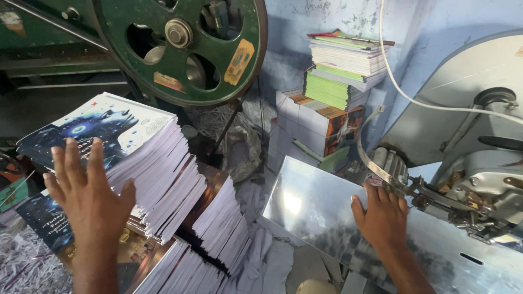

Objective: The person places notebooks under a binding machine, operates the lever to stitch the spine, and stacks the finished notebooks. The person repeats this process for multiple notebooks with different cover designs.

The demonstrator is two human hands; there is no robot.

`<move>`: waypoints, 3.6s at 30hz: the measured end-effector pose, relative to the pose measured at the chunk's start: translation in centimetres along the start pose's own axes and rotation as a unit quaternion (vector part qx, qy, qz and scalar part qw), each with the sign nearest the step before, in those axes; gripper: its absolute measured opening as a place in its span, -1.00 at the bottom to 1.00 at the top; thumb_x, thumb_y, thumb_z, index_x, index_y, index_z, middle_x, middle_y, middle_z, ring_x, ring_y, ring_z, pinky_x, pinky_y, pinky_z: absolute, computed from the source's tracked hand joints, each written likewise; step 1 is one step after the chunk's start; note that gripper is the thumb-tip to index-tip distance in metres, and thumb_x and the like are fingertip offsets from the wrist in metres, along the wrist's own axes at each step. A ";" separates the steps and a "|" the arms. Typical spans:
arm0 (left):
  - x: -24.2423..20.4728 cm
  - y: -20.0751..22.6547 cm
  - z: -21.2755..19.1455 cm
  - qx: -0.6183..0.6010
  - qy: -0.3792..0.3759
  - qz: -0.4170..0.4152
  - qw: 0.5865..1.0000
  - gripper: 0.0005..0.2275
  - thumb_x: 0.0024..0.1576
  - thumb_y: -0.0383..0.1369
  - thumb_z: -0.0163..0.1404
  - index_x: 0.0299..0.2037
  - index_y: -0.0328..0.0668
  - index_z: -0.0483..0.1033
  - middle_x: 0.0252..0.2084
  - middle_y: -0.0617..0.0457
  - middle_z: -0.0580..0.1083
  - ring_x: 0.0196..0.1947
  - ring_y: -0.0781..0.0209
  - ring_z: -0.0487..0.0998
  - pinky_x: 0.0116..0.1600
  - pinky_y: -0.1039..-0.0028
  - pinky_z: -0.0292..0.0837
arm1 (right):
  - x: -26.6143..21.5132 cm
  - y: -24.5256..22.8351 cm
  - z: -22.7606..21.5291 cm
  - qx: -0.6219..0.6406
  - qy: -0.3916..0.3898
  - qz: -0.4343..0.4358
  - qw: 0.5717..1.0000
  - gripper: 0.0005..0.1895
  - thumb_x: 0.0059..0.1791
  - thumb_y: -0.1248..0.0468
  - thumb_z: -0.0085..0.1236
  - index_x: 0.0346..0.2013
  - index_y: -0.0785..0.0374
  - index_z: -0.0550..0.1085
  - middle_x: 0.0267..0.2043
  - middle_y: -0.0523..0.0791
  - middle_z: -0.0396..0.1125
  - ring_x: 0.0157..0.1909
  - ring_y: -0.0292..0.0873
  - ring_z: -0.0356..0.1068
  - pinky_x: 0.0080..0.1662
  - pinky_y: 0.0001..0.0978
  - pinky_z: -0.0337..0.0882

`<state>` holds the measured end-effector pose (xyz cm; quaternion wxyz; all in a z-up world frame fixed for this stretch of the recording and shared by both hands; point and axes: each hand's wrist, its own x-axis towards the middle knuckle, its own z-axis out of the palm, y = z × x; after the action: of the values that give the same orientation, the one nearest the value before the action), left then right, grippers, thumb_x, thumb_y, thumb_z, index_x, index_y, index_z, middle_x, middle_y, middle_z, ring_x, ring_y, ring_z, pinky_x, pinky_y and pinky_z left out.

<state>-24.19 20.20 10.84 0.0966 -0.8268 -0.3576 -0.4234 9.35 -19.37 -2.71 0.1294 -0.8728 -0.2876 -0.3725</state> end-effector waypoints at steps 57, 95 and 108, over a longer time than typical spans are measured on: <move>-3.6 6.3 -0.7 -0.194 0.046 0.149 0.969 -0.63 -0.10 -0.66 0.08 -0.04 -0.27 0.61 0.00 -0.02 0.55 0.12 -0.05 0.49 0.25 0.21 0.41 | 1.2 -6.4 0.3 0.370 0.048 -0.015 0.928 -0.57 -0.12 0.37 0.27 0.06 0.26 0.53 0.06 0.02 0.47 0.13 0.04 0.45 0.17 -0.18 0.39; -7.9 9.1 0.2 -0.229 0.030 0.138 0.963 -0.55 -0.20 -0.41 0.23 -0.01 -0.13 0.59 0.15 -0.03 0.47 0.24 -0.11 0.39 0.26 0.11 0.31 | 4.8 -27.0 -4.8 0.806 -0.348 0.349 0.328 -0.52 -0.05 0.22 0.20 0.17 0.24 0.46 -0.01 -0.13 0.47 -0.05 -0.22 0.47 0.02 -0.28 0.48; -9.7 8.5 0.9 -0.206 0.007 0.062 0.977 -0.62 -0.05 -0.47 0.04 0.02 -0.03 0.61 0.23 0.01 0.43 0.42 -0.10 0.27 0.50 -0.19 -0.11 | 2.0 -15.6 -3.2 0.838 -0.277 0.324 0.341 -0.45 -0.05 0.30 0.18 0.24 0.39 0.39 0.08 -0.05 0.46 0.02 -0.17 0.49 0.04 -0.22 0.49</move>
<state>-21.62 9.53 4.01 -0.0472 -0.8462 -0.2099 -0.4874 -0.75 -7.47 1.09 0.8164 -0.3856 -0.1629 0.3978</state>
